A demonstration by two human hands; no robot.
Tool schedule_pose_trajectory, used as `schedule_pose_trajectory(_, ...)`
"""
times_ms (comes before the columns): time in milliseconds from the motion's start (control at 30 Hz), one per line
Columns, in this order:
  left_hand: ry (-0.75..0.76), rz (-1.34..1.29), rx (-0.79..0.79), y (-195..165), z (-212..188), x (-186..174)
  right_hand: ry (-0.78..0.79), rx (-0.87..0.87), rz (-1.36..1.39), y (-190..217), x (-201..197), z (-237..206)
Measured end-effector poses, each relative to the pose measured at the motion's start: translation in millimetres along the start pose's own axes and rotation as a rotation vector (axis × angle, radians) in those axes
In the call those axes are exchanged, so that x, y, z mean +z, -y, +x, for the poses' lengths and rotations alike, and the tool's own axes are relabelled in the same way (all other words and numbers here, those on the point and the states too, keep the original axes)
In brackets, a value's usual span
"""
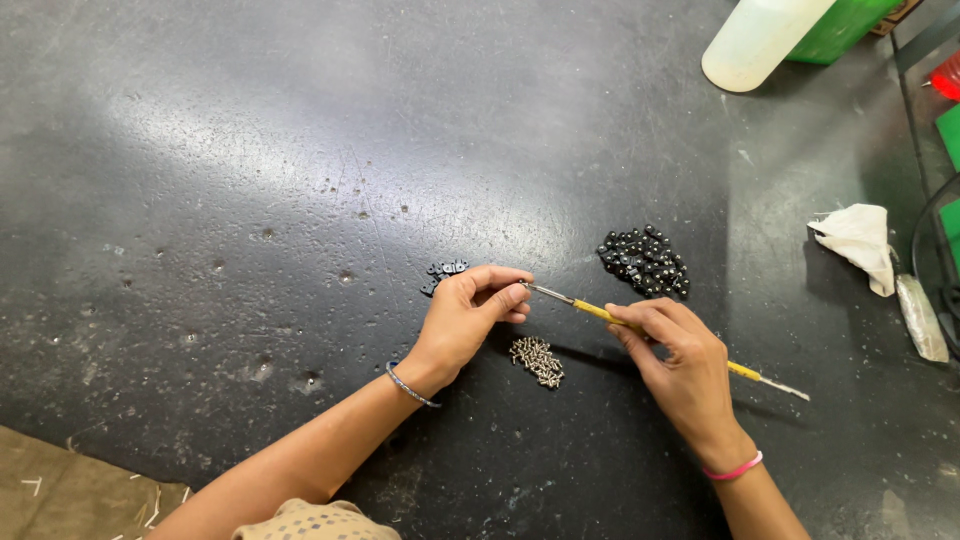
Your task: The person sorts small black plastic pieces and metal hook fasteners on a dark workbench, using a yellow-handled pointed tool to move and separate the pieces into groups, occasionally picking pieces up by hand to reposition them. The person continues sorting and regrouping the piles throughout the episode.
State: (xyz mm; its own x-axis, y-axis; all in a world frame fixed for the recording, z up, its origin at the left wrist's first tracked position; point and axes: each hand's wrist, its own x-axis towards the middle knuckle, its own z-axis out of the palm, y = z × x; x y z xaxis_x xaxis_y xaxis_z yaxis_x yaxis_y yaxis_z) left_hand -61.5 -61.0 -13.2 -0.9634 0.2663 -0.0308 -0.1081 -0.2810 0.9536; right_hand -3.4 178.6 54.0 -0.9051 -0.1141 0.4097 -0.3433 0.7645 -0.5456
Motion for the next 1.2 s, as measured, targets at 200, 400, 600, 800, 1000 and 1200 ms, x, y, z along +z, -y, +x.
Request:
schedule_pose_trajectory(200, -0.006, 0.036, 0.013, -2.4, -1.8, 1.2, -0.022, -0.018, 0.003, -1.3, 0.0, -0.5)
schedule_pose_trajectory(400, 0.016, 0.096, -0.003, -1.0, -2.0, 1.1, -0.043, -0.028, 0.029, -4.0, 1.4, -2.3)
schedule_pose_trajectory(600, 0.015, 0.104, 0.006, 6.8, -2.3, 1.3, -0.006, 0.010, 0.048, -10.2, 4.8, -5.1)
schedule_pose_trajectory(800, 0.000, 0.206, 0.028, 7.1, -4.0, 4.5, 0.199, 0.296, 0.039, -19.0, 12.4, -3.8)
schedule_pose_trajectory(1000, -0.016, 0.184, 0.044, 3.7, -5.2, 5.7, 0.181, 0.198, 0.160, -20.5, 10.9, -3.2)
schedule_pose_trajectory(1200, -0.002, 0.225, 0.080, 1.5, -5.9, 7.7, 0.078, 0.076, 0.081, -24.6, 9.7, -4.4)
